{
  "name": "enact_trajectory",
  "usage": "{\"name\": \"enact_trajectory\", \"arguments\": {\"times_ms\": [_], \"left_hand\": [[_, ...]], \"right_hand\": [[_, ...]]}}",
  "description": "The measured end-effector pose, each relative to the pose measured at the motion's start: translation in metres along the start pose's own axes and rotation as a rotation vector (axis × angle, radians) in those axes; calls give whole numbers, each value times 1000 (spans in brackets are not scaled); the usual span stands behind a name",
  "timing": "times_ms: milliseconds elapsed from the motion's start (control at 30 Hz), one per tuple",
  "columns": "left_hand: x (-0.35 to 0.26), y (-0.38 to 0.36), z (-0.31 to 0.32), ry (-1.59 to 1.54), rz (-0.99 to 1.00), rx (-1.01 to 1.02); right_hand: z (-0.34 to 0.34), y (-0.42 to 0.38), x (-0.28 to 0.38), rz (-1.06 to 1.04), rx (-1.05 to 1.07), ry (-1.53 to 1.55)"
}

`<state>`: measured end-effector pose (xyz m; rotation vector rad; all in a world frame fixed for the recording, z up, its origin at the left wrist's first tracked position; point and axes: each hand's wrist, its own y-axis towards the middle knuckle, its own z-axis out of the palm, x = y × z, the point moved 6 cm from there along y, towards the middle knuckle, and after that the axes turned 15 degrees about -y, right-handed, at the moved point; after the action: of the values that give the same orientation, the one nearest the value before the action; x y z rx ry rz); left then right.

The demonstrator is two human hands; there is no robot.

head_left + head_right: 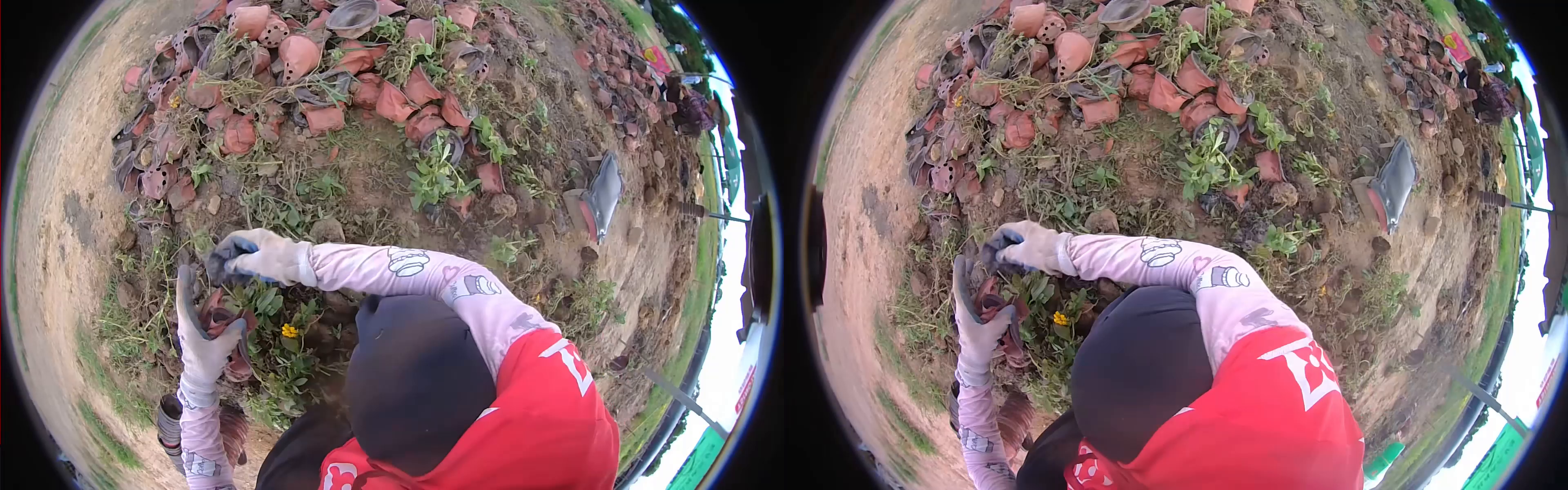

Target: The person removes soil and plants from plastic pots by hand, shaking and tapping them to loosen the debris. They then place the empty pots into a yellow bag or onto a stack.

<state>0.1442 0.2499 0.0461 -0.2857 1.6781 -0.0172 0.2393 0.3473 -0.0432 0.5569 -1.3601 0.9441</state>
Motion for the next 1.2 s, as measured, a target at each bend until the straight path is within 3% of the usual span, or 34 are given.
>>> {"name": "enact_trajectory", "arguments": {"times_ms": [33,67,100,167,233,333,433,467,533,567,633,700,733,767,833,900,933,1067,1167,1200], "left_hand": [[11,5,2,5,-53,17],[18,8,2,18,-48,15],[29,7,-4,23,-58,29],[51,2,-22,73,-149,-4],[46,1,-25,-35,-144,-93],[53,-10,-52,-160,-172,-234],[65,-28,-71,-203,-175,-283],[73,-33,-77,-227,-202,-287],[83,-37,-80,-247,-207,-293],[87,-40,-82,-254,-223,-303],[94,-41,-85,-238,-229,-305],[95,-40,-85,-234,-210,-285],[92,-39,-83,-233,-213,-287],[83,-35,-75,-228,-197,-263],[71,-25,-66,-143,-176,-182],[47,-14,-49,-62,-88,-150],[43,-9,-45,-43,-69,-123],[-7,13,-7,347,141,64],[0,23,8,265,238,118],[8,25,9,135,-7,208]], "right_hand": [[22,-6,13,-69,138,48],[32,-9,19,-160,181,-105],[24,-17,27,-140,234,-237],[7,-32,31,90,307,-169],[-16,-35,5,-67,88,-266],[-94,-77,-46,180,-188,-643],[-175,-153,-82,425,-268,-1153],[-198,-180,-92,443,-379,-1217],[-232,-219,-112,722,-282,-1362],[-245,-232,-133,600,-343,-1422],[-250,-234,-152,747,-407,-1421],[-232,-209,-112,676,-649,-1000],[-226,-192,-121,702,-703,-606],[-202,-165,-90,583,-654,-170],[-180,-118,-65,414,-557,161],[-175,-77,-77,377,-473,183],[-167,-64,-69,427,-550,184],[-92,-14,-37,191,-229,194],[-9,-7,-8,81,148,330],[3,-9,1,32,133,310]]}}
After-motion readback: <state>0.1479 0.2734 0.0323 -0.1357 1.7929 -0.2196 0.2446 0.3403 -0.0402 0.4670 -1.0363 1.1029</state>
